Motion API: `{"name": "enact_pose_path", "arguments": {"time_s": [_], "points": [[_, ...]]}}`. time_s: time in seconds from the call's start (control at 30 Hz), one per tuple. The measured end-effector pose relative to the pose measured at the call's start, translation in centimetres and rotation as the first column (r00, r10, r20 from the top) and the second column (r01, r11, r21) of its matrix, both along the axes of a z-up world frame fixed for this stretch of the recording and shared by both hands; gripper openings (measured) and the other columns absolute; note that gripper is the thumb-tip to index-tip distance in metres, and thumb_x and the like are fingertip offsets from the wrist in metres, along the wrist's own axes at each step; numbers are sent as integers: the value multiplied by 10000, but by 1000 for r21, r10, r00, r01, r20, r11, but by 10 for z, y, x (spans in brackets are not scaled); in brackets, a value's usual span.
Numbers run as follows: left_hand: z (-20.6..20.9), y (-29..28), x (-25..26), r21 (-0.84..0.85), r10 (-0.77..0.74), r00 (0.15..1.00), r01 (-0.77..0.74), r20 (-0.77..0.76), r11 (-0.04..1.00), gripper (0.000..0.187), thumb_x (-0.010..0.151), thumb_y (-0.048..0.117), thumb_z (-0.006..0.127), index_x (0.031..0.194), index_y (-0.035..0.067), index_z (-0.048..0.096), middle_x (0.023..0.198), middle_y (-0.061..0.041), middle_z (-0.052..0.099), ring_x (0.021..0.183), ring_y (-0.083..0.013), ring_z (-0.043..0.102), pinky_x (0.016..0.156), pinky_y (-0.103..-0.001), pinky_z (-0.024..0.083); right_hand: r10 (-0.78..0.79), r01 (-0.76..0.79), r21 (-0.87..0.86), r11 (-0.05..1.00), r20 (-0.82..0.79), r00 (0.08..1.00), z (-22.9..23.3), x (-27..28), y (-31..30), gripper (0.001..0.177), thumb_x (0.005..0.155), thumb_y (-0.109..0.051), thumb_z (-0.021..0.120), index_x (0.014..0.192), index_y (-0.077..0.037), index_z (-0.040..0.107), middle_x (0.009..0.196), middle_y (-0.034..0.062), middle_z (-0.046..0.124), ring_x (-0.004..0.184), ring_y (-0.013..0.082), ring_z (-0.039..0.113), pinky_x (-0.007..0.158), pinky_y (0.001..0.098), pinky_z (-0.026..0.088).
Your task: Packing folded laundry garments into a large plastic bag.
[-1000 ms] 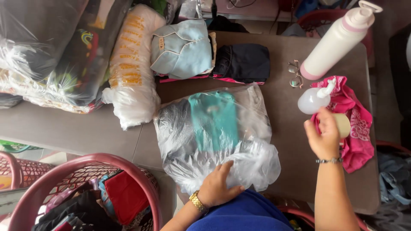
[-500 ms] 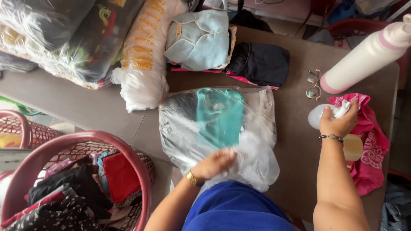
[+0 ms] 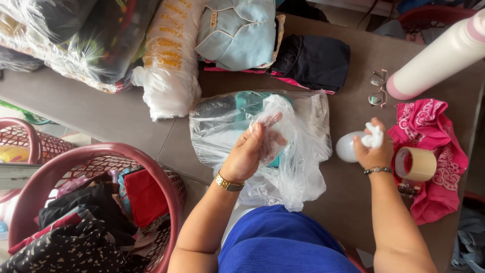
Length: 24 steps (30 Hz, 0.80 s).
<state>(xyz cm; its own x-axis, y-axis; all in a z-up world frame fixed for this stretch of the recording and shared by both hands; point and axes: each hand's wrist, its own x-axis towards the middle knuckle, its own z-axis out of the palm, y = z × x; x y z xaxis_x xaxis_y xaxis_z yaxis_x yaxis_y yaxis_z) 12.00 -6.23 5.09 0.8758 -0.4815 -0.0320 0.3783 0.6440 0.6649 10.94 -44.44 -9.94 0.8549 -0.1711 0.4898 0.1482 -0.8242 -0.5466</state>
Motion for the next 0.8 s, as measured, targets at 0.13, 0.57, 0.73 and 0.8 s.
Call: {"name": "enact_pose_path", "arguments": {"time_s": [0.13,0.57,0.73,0.8], "points": [[-2,-3,-14,225,77,995,-90,67,970,510,1083,432,464,1254,-3,669,1036,-179,755,867,-196,717,749,-365,596,39,-52,102,993,126,991,-47,-26,4,505,778,-132,827,1207,87,673,1104,219,703,919,365,712,788,432,569],[-37,-19,-64,328,-42,997,63,-71,942,481,1107,331,368,1472,47,501,1104,-62,715,635,-40,541,582,-157,470,435,-310,360,880,-350,830,143,-160,137,564,633,-108,830,1183,-100,707,1098,14,809,830,128,795,724,238,615],[25,22,-92,562,-272,891,22,365,827,206,1079,204,516,1025,89,678,764,22,577,650,-93,511,624,-244,455,466,-429,194,882,-494,735,-30,-134,168,529,735,-380,787,1210,-164,699,1045,11,793,820,183,769,692,289,611],[45,39,-106,632,-393,786,5,477,775,136,1046,160,573,964,98,661,818,4,612,675,-124,531,655,-271,480,442,-463,34,886,-368,818,-107,-149,150,568,797,-467,778,1236,-127,663,1105,58,734,835,188,738,648,291,609]]}}
